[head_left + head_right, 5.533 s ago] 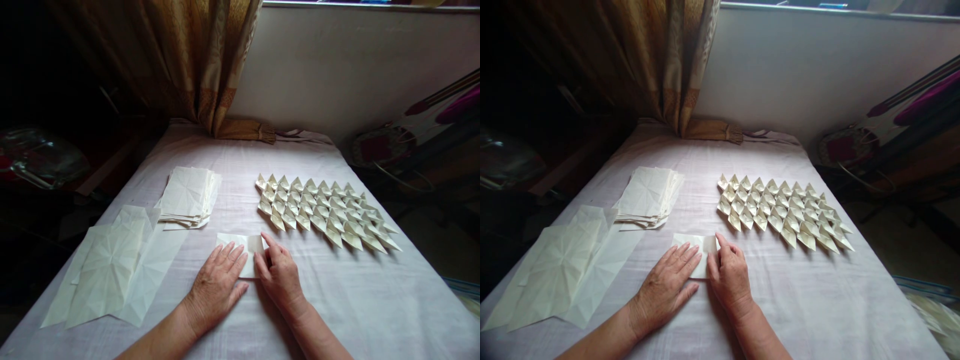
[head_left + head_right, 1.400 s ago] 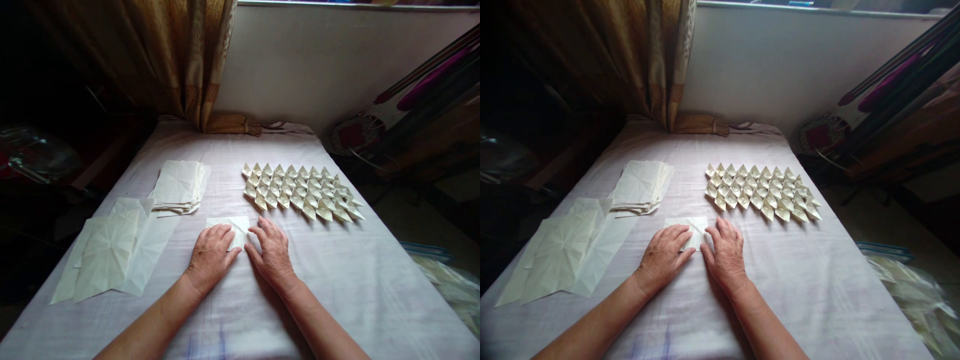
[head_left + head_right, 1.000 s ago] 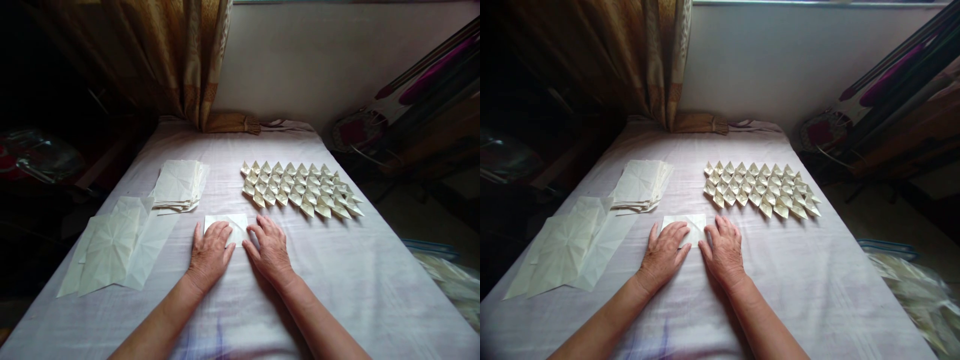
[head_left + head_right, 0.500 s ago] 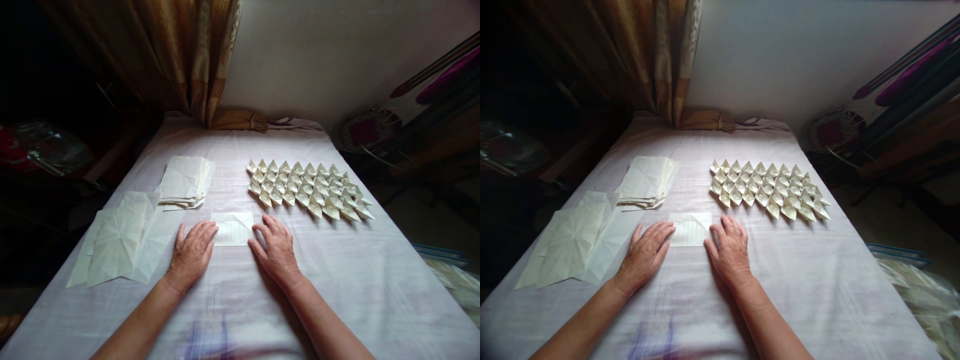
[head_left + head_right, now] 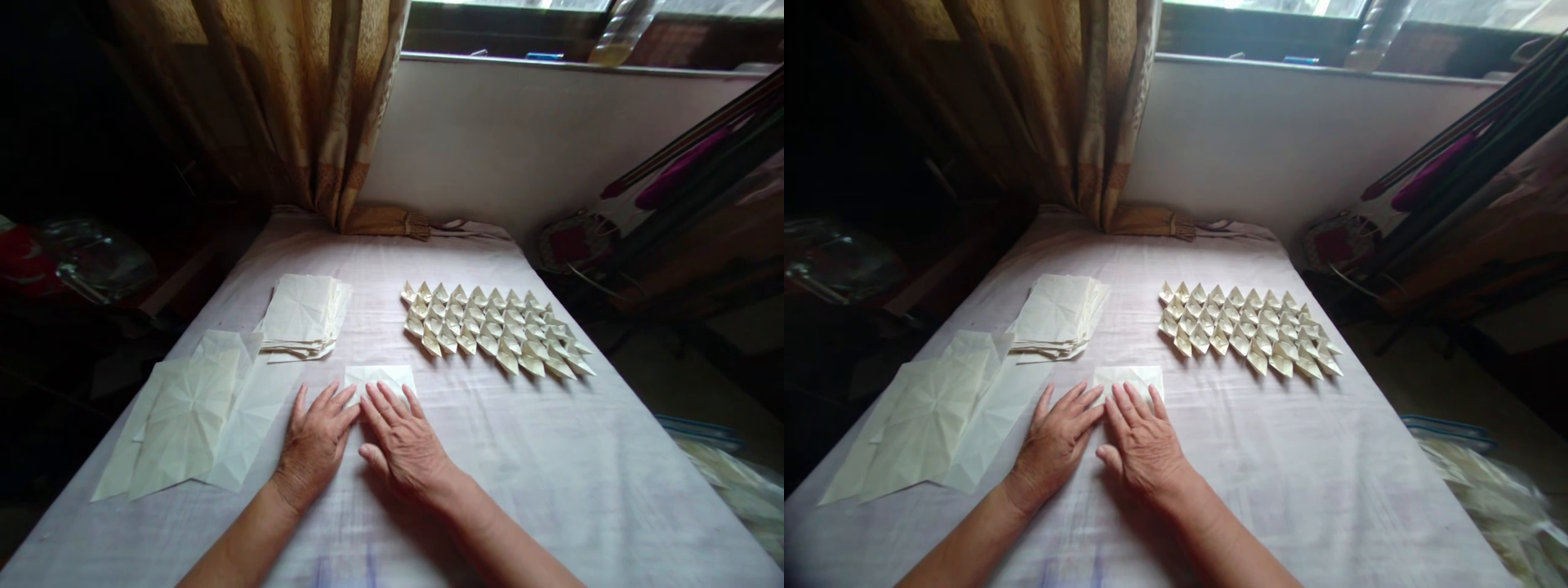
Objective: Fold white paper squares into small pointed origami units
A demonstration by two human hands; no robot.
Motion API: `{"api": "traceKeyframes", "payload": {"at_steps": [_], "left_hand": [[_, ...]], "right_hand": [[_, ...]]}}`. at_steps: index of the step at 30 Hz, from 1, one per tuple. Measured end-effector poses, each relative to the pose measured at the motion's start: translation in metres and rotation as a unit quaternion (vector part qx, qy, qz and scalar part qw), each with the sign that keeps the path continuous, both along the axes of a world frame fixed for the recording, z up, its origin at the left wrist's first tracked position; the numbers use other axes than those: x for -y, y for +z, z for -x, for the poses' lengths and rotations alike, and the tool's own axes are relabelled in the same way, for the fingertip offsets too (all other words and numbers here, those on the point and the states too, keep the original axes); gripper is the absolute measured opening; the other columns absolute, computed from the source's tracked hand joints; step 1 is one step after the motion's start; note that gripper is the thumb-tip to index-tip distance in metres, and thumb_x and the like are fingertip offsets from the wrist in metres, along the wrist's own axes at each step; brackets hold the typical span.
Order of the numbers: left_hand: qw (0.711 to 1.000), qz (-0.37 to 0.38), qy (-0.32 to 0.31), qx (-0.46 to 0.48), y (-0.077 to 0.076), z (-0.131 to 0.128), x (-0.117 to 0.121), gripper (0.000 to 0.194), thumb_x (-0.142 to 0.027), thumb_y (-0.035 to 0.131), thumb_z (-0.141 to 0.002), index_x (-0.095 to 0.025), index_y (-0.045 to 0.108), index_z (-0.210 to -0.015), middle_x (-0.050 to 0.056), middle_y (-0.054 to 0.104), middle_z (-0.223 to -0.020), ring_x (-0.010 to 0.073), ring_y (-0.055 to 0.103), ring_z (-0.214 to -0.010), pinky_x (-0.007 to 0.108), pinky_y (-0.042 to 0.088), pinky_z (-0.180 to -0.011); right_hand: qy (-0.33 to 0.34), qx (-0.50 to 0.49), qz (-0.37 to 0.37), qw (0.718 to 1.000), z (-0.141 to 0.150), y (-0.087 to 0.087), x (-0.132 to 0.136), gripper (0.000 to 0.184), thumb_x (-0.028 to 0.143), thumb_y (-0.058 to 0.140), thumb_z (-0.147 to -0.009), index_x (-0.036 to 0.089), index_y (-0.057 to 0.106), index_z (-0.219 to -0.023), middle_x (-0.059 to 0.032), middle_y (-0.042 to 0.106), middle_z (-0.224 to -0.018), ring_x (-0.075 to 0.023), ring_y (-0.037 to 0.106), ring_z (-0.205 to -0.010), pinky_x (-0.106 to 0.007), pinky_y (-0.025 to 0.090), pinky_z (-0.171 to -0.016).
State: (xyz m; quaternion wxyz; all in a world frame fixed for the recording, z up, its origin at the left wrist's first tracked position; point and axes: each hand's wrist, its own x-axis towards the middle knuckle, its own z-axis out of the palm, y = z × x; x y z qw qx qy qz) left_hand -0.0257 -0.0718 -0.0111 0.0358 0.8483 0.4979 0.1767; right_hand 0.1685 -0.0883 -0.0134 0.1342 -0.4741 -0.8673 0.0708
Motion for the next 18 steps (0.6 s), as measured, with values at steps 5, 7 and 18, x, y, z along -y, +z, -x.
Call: {"api": "traceKeyframes", "payload": {"at_steps": [5, 7, 18], "left_hand": [[1.0, -0.006, -0.012, -0.008, -0.002, 0.003, 0.001, 0.046, -0.011, 0.049, -0.086, -0.035, 0.063, -0.123, 0.001, 0.064, -0.132, 0.027, 0.053, -0.127, 0.062, 0.02, -0.114], [0.999, -0.012, -0.025, -0.023, -0.002, 0.007, 0.001, 0.045, -0.014, 0.051, -0.086, -0.034, 0.062, -0.125, 0.001, 0.062, -0.134, 0.0274, 0.052, -0.129, 0.061, 0.016, -0.115], [0.977, -0.001, -0.174, -0.125, 0.013, 0.046, -0.014, 0.044, -0.039, 0.049, -0.095, -0.039, 0.048, -0.139, 0.0, 0.05, -0.147, 0.0237, 0.042, -0.137, 0.051, 0.006, -0.119]], "right_hand": [[0.036, 0.014, 0.073, 0.997, -0.019, 0.004, 0.002, 0.065, 0.049, 0.047, -0.096, 0.021, 0.031, -0.152, -0.0079, 0.03, -0.156, -0.0254, 0.028, -0.145, -0.051, 0.017, -0.119], [0.038, 0.018, 0.079, 0.996, -0.038, 0.006, 0.003, 0.06, 0.046, 0.048, -0.096, 0.025, 0.033, -0.151, -0.0063, 0.031, -0.156, -0.025, 0.029, -0.145, -0.051, 0.018, -0.119], [0.019, 0.057, 0.089, 0.994, -0.073, 0.008, 0.007, 0.062, 0.04, 0.054, -0.093, 0.024, 0.035, -0.15, -0.0077, 0.031, -0.155, -0.0288, 0.029, -0.144, -0.056, 0.02, -0.117]]}}
